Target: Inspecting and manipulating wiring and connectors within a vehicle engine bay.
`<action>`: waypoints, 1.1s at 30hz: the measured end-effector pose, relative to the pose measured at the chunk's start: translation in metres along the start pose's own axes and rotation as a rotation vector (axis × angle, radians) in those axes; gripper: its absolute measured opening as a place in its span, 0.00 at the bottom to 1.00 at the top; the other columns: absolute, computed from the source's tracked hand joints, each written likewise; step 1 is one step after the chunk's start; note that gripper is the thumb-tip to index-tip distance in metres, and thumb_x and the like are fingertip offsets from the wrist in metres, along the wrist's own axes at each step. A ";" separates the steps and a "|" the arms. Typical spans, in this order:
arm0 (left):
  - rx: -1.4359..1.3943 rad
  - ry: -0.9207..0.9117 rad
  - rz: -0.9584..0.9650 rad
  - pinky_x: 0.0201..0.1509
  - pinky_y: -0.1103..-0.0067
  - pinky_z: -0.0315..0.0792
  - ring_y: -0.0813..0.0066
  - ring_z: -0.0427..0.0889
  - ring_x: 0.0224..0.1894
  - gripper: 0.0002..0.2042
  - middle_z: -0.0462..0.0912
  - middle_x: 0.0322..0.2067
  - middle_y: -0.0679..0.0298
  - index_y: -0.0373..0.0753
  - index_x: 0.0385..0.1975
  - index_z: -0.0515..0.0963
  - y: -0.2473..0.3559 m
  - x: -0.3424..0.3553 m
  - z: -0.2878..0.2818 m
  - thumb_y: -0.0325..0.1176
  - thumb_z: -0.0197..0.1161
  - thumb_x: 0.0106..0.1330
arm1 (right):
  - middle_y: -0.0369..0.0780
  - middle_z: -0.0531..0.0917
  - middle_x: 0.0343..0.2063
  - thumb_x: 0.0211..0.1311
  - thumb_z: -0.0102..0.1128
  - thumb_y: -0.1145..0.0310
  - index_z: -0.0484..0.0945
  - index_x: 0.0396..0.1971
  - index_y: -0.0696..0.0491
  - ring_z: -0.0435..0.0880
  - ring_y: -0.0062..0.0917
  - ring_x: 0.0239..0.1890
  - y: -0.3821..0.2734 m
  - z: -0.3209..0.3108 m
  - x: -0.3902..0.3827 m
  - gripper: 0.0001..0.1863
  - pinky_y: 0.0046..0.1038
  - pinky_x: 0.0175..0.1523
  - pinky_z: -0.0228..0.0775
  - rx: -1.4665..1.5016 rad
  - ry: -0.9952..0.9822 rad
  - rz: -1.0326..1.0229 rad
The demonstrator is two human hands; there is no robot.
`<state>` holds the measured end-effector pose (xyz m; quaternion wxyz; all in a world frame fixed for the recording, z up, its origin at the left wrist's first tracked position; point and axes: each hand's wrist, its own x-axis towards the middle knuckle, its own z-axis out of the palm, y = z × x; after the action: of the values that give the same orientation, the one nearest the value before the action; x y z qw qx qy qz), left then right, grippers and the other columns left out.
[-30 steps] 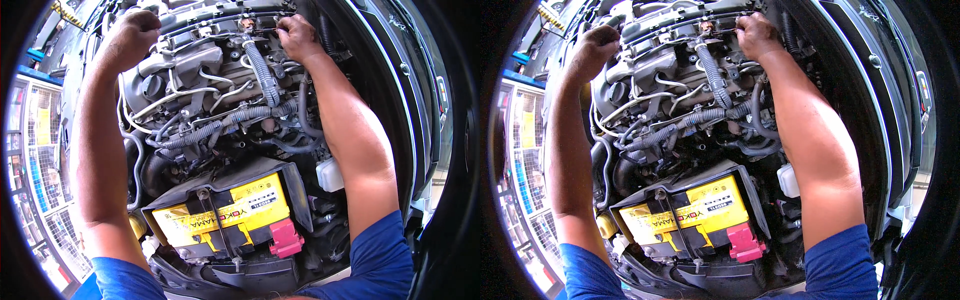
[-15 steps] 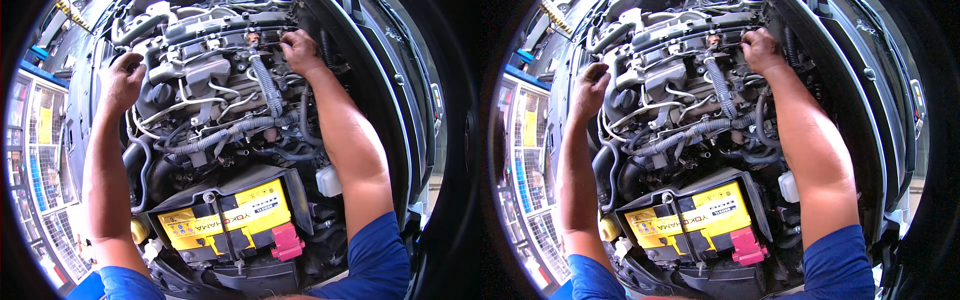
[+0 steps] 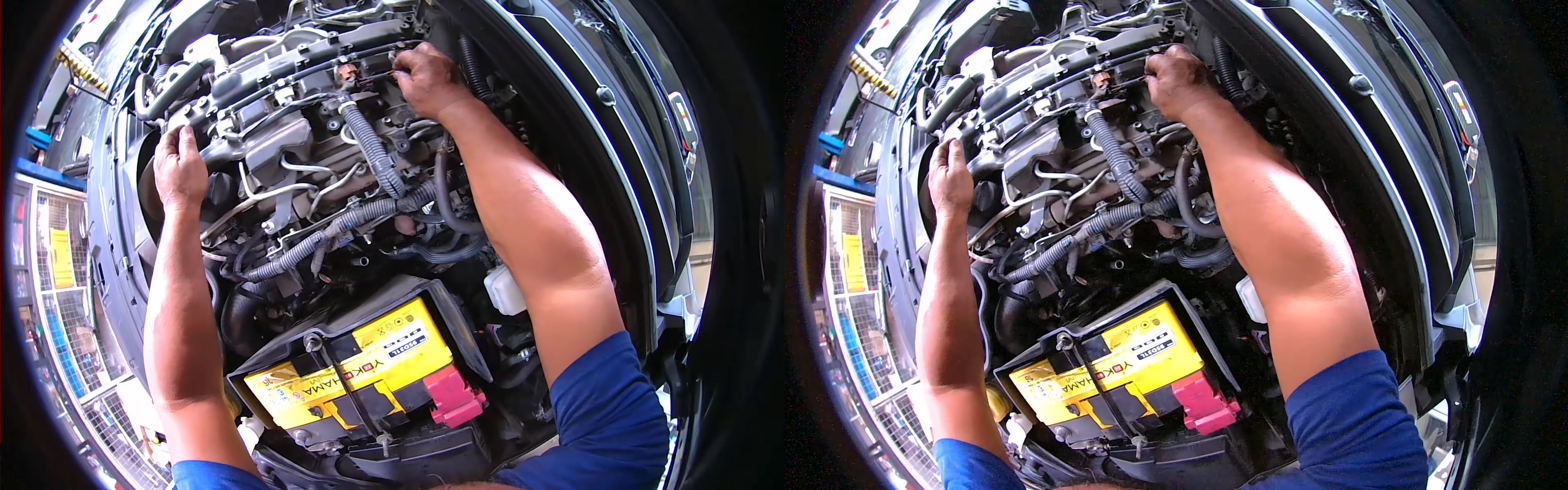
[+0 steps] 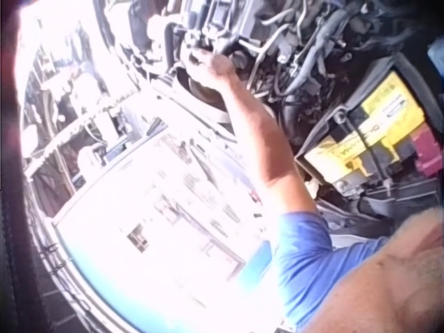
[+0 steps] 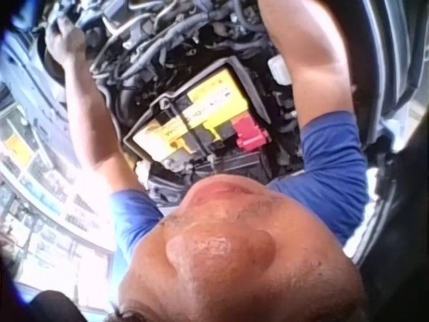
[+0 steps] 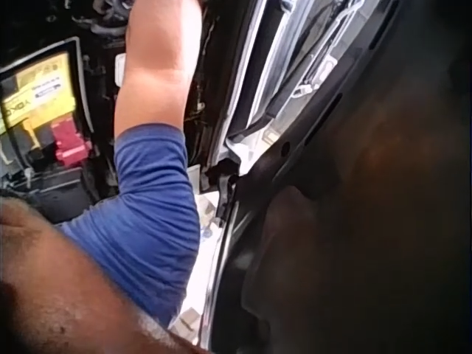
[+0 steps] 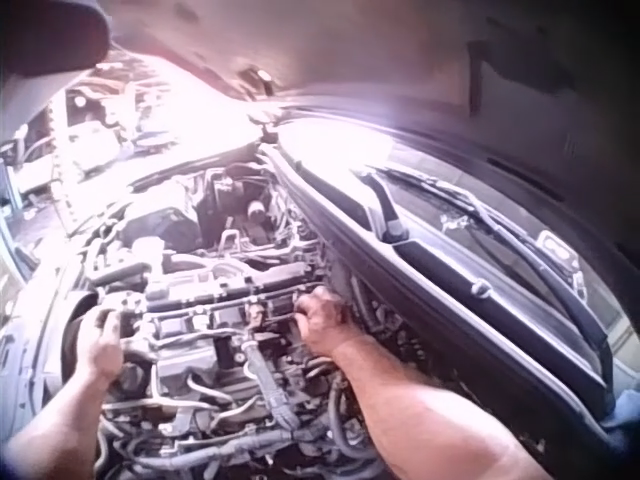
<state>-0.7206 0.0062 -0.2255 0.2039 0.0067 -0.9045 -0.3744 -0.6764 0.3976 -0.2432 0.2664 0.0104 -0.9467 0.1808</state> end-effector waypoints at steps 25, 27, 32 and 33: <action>0.171 -0.007 0.052 0.53 0.71 0.72 0.60 0.83 0.47 0.19 0.85 0.43 0.55 0.37 0.47 0.81 -0.004 -0.004 0.005 0.46 0.53 0.68 | 0.44 0.77 0.51 0.63 0.59 0.57 0.83 0.45 0.40 0.75 0.40 0.58 -0.017 -0.016 0.000 0.13 0.39 0.62 0.68 -0.083 -0.211 0.208; 0.172 -0.005 0.029 0.53 0.71 0.72 0.60 0.83 0.46 0.19 0.85 0.42 0.55 0.37 0.46 0.81 -0.003 -0.005 0.004 0.46 0.53 0.68 | 0.44 0.77 0.52 0.63 0.59 0.57 0.83 0.46 0.40 0.74 0.39 0.59 -0.019 -0.017 0.000 0.13 0.39 0.63 0.68 -0.075 -0.219 0.222; 0.204 -0.009 0.007 0.52 0.70 0.72 0.57 0.82 0.47 0.19 0.84 0.42 0.54 0.40 0.45 0.82 -0.001 -0.005 0.002 0.46 0.54 0.66 | 0.47 0.77 0.50 0.61 0.60 0.58 0.83 0.45 0.43 0.75 0.42 0.57 -0.017 -0.012 0.001 0.14 0.40 0.62 0.68 -0.073 -0.169 0.160; 0.190 0.000 0.023 0.53 0.69 0.71 0.56 0.82 0.48 0.19 0.84 0.43 0.54 0.40 0.45 0.82 0.000 -0.005 0.002 0.46 0.54 0.66 | 0.47 0.79 0.47 0.60 0.60 0.58 0.83 0.42 0.44 0.77 0.42 0.54 -0.018 -0.007 0.006 0.13 0.40 0.60 0.69 -0.131 -0.176 0.115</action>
<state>-0.7166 0.0083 -0.2288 0.2068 0.0155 -0.9360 -0.2845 -0.6760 0.3840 -0.2286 0.1717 -0.0456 -0.9752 0.1320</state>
